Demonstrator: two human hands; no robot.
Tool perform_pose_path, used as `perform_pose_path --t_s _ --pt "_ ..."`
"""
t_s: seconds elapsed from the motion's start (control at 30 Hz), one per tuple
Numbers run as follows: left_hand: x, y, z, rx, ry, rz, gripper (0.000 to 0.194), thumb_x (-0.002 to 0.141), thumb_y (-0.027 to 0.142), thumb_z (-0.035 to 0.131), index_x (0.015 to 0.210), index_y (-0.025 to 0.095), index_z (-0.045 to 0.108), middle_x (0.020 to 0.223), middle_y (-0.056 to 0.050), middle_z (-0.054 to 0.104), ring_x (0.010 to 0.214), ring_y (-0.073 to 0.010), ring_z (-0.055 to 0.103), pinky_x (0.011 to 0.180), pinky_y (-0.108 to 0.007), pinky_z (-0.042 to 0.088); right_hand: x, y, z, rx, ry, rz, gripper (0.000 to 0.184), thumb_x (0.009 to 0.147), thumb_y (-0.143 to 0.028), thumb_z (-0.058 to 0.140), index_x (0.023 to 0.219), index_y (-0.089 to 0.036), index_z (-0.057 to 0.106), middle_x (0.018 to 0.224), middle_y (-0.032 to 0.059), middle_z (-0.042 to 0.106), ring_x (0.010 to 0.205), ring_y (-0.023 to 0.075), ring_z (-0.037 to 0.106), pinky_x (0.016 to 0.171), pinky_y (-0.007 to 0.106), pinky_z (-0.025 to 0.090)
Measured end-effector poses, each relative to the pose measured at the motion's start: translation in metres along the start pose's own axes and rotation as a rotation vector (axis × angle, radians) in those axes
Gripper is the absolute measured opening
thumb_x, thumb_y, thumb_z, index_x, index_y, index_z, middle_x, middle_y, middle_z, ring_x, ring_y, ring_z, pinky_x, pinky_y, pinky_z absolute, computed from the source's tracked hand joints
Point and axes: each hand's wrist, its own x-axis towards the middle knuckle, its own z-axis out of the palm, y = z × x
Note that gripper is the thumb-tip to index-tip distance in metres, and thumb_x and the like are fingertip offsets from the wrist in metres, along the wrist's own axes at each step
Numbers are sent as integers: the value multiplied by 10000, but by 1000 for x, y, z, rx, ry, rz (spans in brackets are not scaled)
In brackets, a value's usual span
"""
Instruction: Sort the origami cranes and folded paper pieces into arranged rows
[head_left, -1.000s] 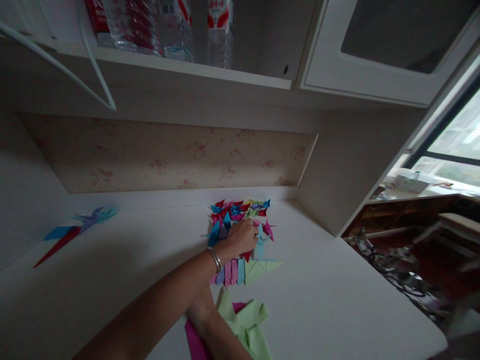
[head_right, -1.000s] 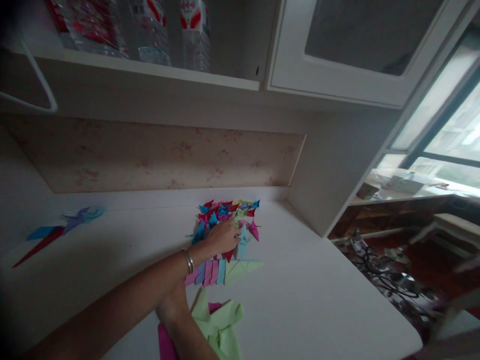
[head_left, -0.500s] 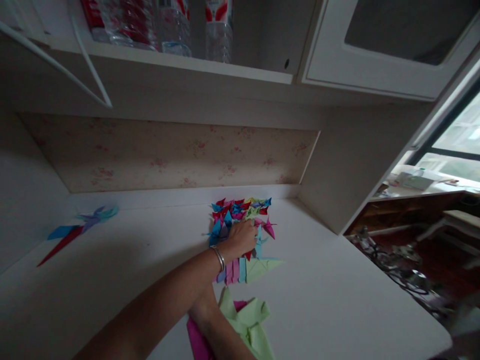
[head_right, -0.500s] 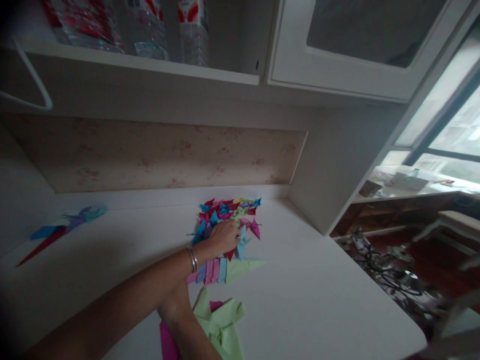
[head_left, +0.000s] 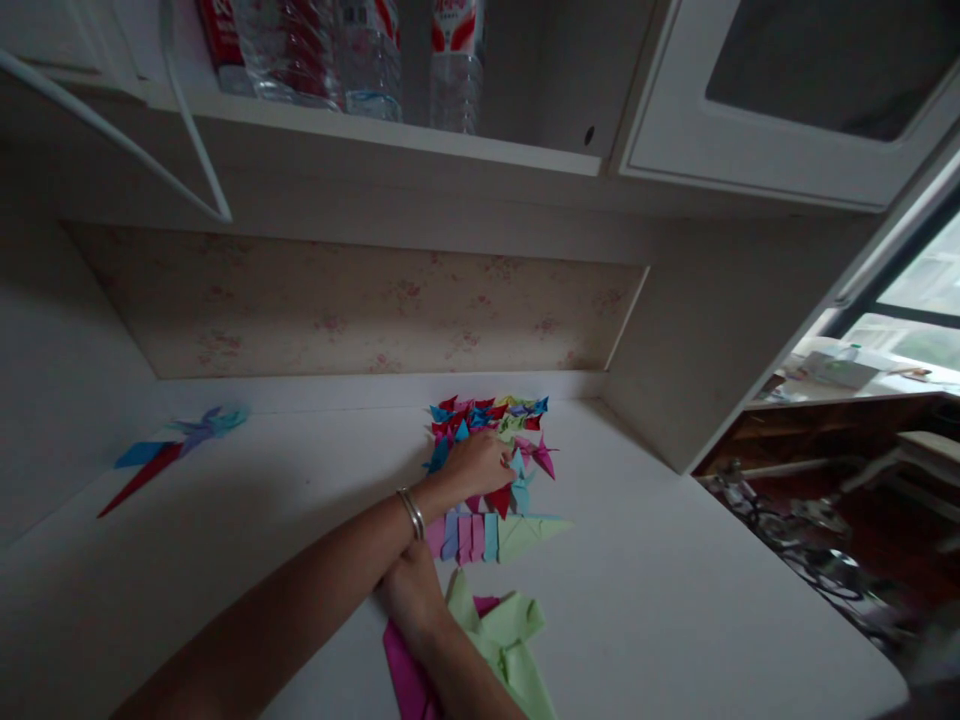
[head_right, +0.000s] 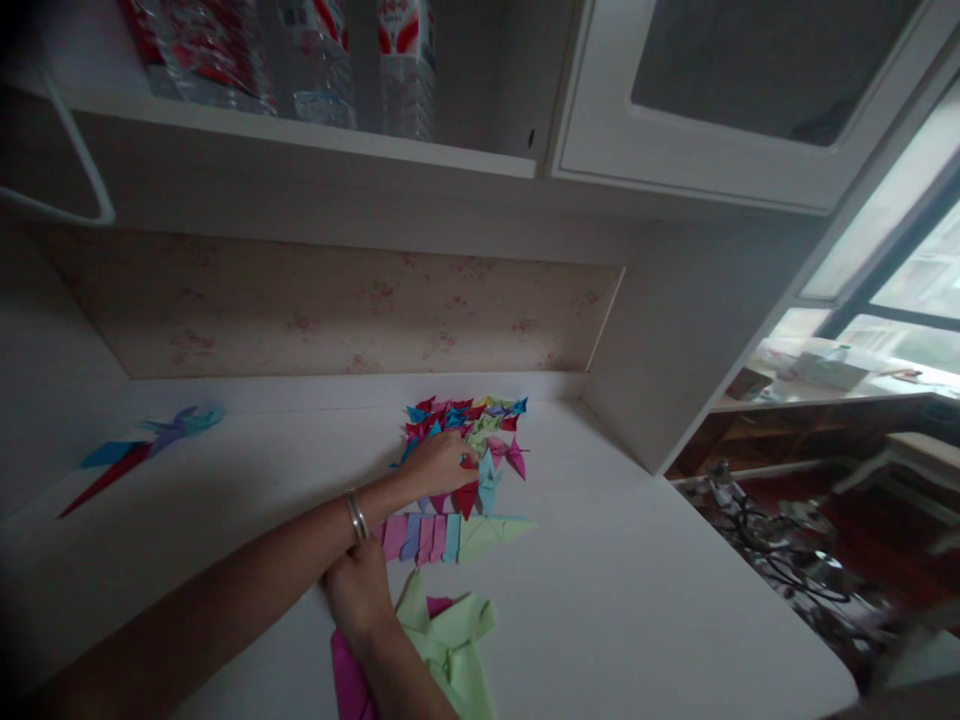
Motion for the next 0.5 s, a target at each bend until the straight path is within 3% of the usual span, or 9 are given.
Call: perform_pose_path --t_s 0.1,0.23,0.33,0.5 --pt "-23 -11 -23 -114 77 -22 228 799 347 535 842 227 725 920 -35 701 860 -174 631 770 -245 454 2 7 0 -75 63 88 157 764 -217 508 701 -171 644 572 -24 566 534 131 501 513 223 388" --pt "-82 -40 -46 -318 234 -146 248 828 366 495 809 208 686 753 1 673 711 -140 595 665 -224 405 4 15 -3 -155 117 106 180 782 -270 501 656 -179 591 511 -49 480 471 111 429 466 217 310" --pt "-137 -74 -46 -415 257 -345 276 829 408 477 701 196 598 548 51 507 536 -122 482 537 -228 327 6 17 -5 -191 125 117 221 805 -343 510 690 -180 606 516 -46 485 473 121 443 476 229 321" --pt "-215 -137 -32 -626 310 -635 357 759 426 523 517 204 381 513 70 337 526 -112 368 519 -228 272 5 22 -8 -298 133 175 298 819 -448 516 786 -182 647 522 -36 501 478 144 464 478 249 329"
